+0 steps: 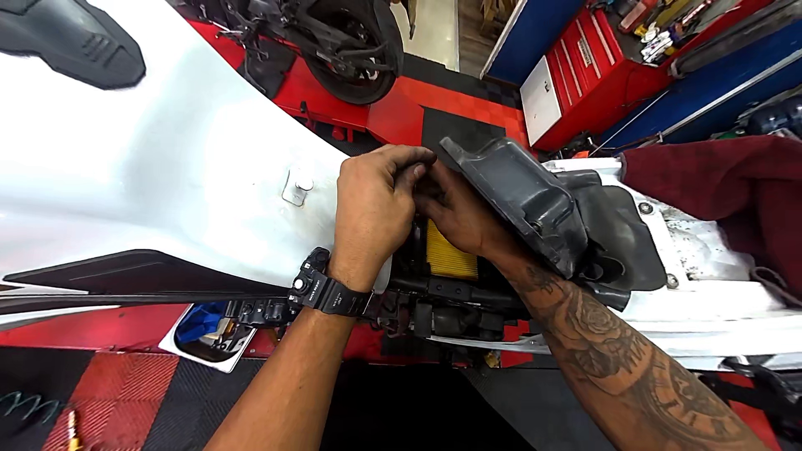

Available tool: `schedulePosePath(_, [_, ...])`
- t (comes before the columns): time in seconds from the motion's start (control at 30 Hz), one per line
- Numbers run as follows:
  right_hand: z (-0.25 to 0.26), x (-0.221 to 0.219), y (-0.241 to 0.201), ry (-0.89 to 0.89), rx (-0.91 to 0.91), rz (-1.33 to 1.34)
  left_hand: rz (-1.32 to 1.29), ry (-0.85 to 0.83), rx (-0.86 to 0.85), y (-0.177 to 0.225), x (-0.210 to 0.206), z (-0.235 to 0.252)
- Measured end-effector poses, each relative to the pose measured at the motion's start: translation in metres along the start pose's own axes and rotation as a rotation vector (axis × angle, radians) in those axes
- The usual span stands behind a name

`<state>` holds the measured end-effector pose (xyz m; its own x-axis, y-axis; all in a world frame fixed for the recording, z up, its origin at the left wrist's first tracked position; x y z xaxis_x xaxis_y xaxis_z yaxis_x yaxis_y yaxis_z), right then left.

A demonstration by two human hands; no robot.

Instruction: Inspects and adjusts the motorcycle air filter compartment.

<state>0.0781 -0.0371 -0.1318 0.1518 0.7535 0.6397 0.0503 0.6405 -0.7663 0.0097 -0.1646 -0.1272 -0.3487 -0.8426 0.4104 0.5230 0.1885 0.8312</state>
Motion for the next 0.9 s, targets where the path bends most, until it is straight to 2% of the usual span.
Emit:
schedulePosePath(0.07, [-0.002,0.003,0.000,0.020,0.003,-0.005,-0.030,-0.034,-0.025,0.004,0.002,0.002])
schedulePosePath(0.17, [-0.014,0.012,-0.016,0.147,0.126,0.074,-0.169,-0.067,-0.122,0.030,0.006,0.011])
schedulePosePath(0.27, [-0.028,0.029,-0.021,0.307,0.259,-0.091,-0.247,-0.102,-0.258,0.066,0.009,0.028])
schedulePosePath(0.33, [-0.038,0.039,-0.021,0.310,0.302,-0.189,-0.247,-0.159,-0.352,0.083,0.005,0.043])
schedulePosePath(0.47, [-0.066,0.054,-0.014,0.233,0.188,-0.431,-0.151,-0.288,-0.433,0.110,-0.011,0.080])
schedulePosePath(0.57, [-0.087,0.067,-0.002,0.300,-0.001,-0.548,-0.134,-0.351,-0.428,0.122,-0.023,0.098])
schedulePosePath(0.63, [-0.092,0.073,0.004,0.377,-0.046,-0.595,-0.217,-0.366,-0.446,0.123,-0.036,0.103])
schedulePosePath(0.73, [-0.083,0.077,0.009,0.460,-0.061,-0.620,-0.330,-0.292,-0.450,0.110,-0.054,0.103])
schedulePosePath(0.83, [-0.074,0.072,0.011,0.424,-0.034,-0.650,-0.430,-0.213,-0.383,0.089,-0.057,0.099])
schedulePosePath(0.9, [-0.073,0.069,0.013,0.405,-0.033,-0.680,-0.311,-0.133,-0.288,0.072,-0.053,0.092])
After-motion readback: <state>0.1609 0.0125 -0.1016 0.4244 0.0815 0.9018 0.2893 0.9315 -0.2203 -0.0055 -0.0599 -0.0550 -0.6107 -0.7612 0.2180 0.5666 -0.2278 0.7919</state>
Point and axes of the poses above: each hand's wrist, its own z-axis towards the middle knuckle, its own x-axis out of the back of the hand, y = z × x, the point moved 3 cm from there along z, towards the middle knuckle, and after that the axes turned 1 degree about x, right-handed, at the moved point
